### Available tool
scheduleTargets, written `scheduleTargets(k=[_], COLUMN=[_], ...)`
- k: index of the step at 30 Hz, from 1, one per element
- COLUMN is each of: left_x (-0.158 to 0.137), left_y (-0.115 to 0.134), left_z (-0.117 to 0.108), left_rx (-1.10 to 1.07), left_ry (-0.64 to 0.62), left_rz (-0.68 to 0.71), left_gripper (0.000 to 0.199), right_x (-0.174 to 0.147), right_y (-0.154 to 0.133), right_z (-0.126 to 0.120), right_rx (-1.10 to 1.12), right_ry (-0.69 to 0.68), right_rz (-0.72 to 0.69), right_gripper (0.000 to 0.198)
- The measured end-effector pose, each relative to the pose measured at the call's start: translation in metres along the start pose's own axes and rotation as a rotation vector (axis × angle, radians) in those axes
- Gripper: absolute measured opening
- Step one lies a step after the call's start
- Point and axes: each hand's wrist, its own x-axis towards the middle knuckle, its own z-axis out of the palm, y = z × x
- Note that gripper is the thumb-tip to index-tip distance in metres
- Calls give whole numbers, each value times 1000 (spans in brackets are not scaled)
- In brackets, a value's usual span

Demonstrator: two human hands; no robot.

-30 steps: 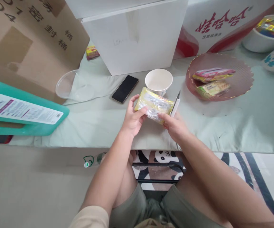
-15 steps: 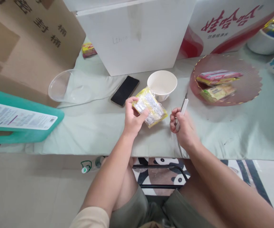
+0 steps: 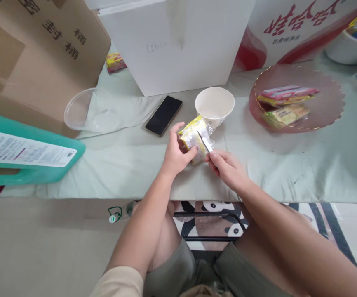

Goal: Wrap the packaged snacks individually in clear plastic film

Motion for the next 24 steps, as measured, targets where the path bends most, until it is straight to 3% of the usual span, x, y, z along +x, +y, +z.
scheduleTargets(k=[7, 12, 19, 21, 24], left_x=[-2, 3, 20, 22, 18], left_y=[1, 3, 3, 5, 6], left_z=[-3, -5, -18, -20, -15], left_rx=[15, -80, -238, -265, -263], left_ry=[10, 156, 349, 368, 346], left_rz=[19, 130, 180, 165, 95], left_gripper=[75, 70, 79, 73, 70], right_x=[0, -3, -9, -10, -10], right_y=[0, -2, -7, -8, -6], right_z=[0, -4, -18, -27, -44], right_rx=[-27, -126, -369, -487, -729], right_ry=[-57, -95, -108, -52, 143], right_rz=[70, 113, 104, 62, -19], right_gripper=[43, 40, 41, 42, 37])
